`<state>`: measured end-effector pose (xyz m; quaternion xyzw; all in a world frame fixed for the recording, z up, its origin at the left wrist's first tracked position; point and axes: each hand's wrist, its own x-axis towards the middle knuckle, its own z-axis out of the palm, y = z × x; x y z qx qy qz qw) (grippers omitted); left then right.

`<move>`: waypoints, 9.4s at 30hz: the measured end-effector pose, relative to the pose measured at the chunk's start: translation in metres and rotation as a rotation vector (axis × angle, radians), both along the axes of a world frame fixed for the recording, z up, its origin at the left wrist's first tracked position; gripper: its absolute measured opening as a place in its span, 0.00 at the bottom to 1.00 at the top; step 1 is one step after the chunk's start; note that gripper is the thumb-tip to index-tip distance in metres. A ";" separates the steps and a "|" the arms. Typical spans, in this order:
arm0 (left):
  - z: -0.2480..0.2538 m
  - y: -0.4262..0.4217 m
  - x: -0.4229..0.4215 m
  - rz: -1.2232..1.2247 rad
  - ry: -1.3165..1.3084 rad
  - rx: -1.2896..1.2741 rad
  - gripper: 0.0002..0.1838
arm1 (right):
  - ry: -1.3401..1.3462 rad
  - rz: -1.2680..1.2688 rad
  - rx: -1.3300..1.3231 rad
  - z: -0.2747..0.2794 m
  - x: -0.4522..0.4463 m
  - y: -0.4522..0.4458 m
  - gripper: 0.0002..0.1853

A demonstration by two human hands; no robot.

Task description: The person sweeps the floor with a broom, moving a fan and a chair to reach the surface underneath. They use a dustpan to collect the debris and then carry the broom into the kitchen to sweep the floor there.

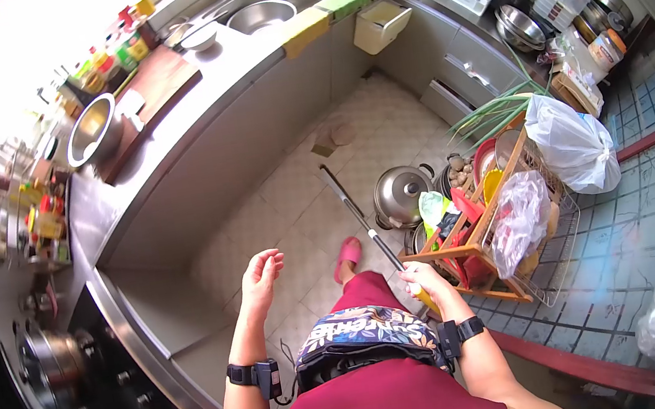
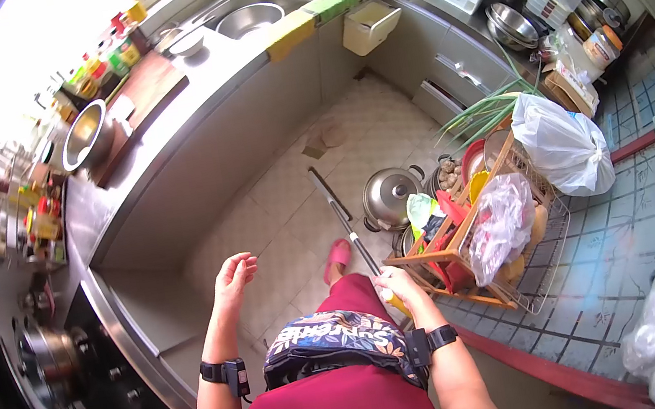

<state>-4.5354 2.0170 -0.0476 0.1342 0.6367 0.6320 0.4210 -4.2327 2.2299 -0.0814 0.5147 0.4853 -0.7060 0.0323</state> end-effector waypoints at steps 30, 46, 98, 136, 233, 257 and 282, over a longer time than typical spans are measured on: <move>-0.004 0.488 -0.302 -0.593 0.051 0.105 0.12 | -0.634 -0.144 0.420 -0.042 -0.233 0.305 0.28; -0.023 0.692 -0.234 -0.654 0.020 -0.096 0.13 | -0.791 -0.291 0.416 -0.048 -0.142 0.541 0.25; -0.060 0.825 -0.161 -0.811 -0.032 -0.212 0.11 | -0.229 -1.224 -0.076 -0.178 -0.024 0.713 0.08; -0.066 0.820 -0.187 -0.588 -0.129 -0.261 0.12 | -0.583 0.054 0.235 -0.098 -0.173 0.711 0.24; -0.082 0.712 -0.255 -0.759 -0.202 -0.110 0.13 | -0.337 -0.719 -0.131 -0.101 -0.171 0.450 0.22; -0.083 0.593 -0.220 -0.692 -0.182 -0.118 0.13 | -0.209 -0.753 -0.289 -0.073 -0.163 0.416 0.23; -0.023 0.537 -0.221 -0.377 0.020 -0.019 0.12 | -0.760 0.627 0.396 -0.057 -0.164 0.425 0.17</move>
